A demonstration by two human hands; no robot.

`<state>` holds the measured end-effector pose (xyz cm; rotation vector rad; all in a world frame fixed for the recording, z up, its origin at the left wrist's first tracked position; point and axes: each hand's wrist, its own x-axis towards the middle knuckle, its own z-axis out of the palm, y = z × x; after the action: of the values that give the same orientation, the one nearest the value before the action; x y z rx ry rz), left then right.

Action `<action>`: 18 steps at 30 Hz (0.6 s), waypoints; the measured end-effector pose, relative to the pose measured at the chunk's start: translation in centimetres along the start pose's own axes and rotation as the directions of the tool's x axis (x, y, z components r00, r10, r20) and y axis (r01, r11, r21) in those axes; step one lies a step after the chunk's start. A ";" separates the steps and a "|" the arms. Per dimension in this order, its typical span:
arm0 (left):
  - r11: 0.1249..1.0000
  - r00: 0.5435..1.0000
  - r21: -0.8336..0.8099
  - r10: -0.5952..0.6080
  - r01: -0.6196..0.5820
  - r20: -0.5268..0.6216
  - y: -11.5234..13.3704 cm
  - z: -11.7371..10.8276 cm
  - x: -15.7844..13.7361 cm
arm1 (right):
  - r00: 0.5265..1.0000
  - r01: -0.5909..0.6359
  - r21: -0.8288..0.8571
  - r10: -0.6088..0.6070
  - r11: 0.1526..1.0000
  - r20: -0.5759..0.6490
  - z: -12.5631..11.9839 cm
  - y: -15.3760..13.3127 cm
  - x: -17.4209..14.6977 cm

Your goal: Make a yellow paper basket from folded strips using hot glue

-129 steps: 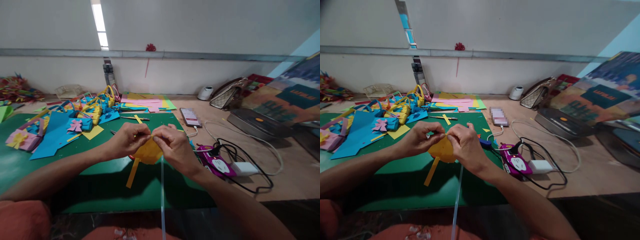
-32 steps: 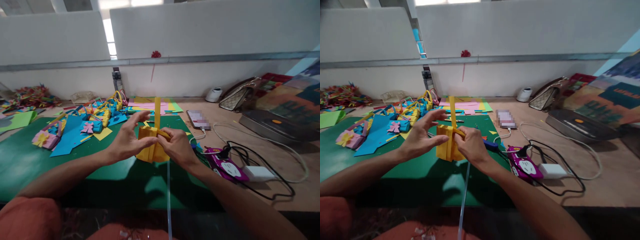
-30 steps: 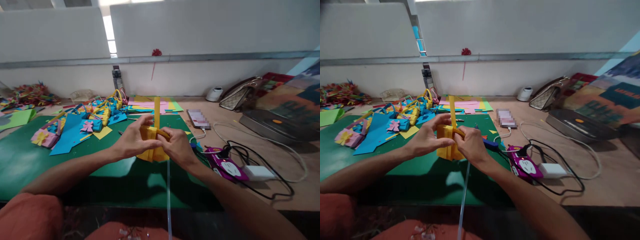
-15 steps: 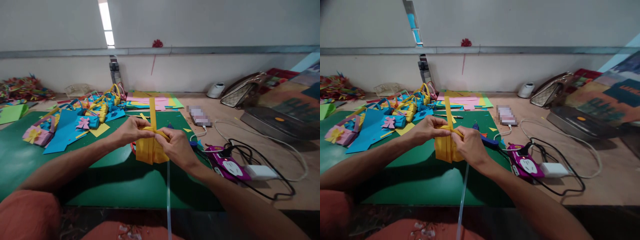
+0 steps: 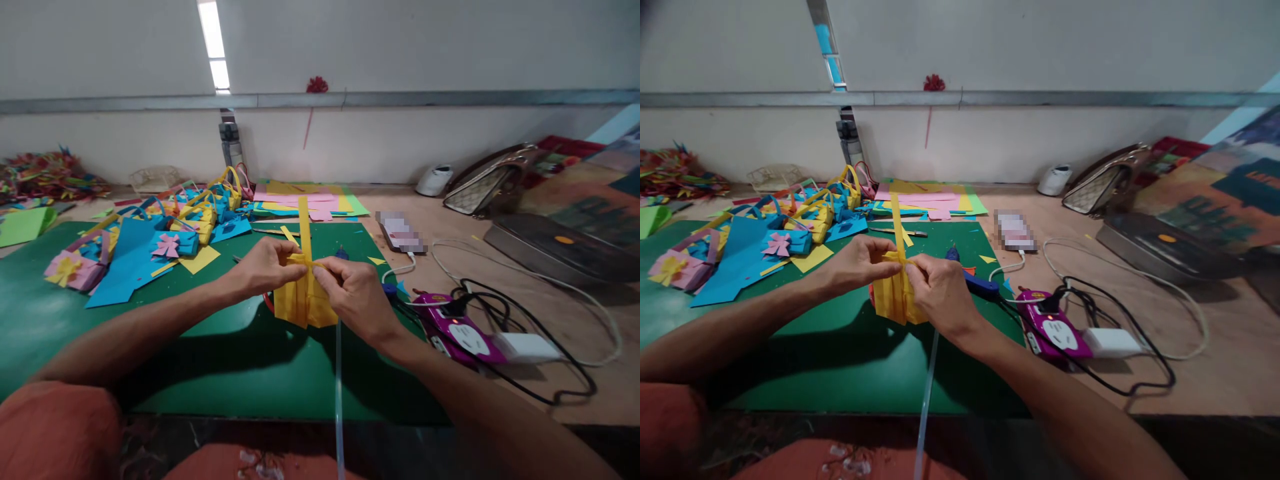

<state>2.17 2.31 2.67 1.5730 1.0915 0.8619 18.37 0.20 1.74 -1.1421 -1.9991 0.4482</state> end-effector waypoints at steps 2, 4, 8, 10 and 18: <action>0.997 1.000 -0.079 -0.023 0.024 0.011 -0.3 -0.2 0.3 | 1.000 -0.013 0.029 0.013 1.000 0.011 -0.1 0.1 0.1; 0.980 0.998 -0.190 -0.059 0.061 0.018 -0.7 -0.5 0.6 | 0.999 -0.046 0.061 0.044 0.997 0.032 -0.2 0.3 0.3; 0.940 0.997 -0.332 -0.069 0.070 0.017 -1.4 -0.9 1.3 | 0.991 -0.118 0.113 0.111 0.987 0.069 -0.4 0.7 0.6; 0.933 0.999 -0.356 -0.045 0.052 0.027 -1.5 -0.9 1.4 | 0.988 -0.140 0.131 0.130 0.981 0.080 -0.5 0.8 0.6; 0.884 0.993 -0.457 -0.059 0.099 0.100 -1.6 -1.3 1.8 | 0.987 -0.136 0.170 0.120 0.976 0.103 -0.6 0.4 0.7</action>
<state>1.23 4.62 1.45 1.1457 0.8077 0.9126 18.83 0.92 2.15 -1.1604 -1.9271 0.7419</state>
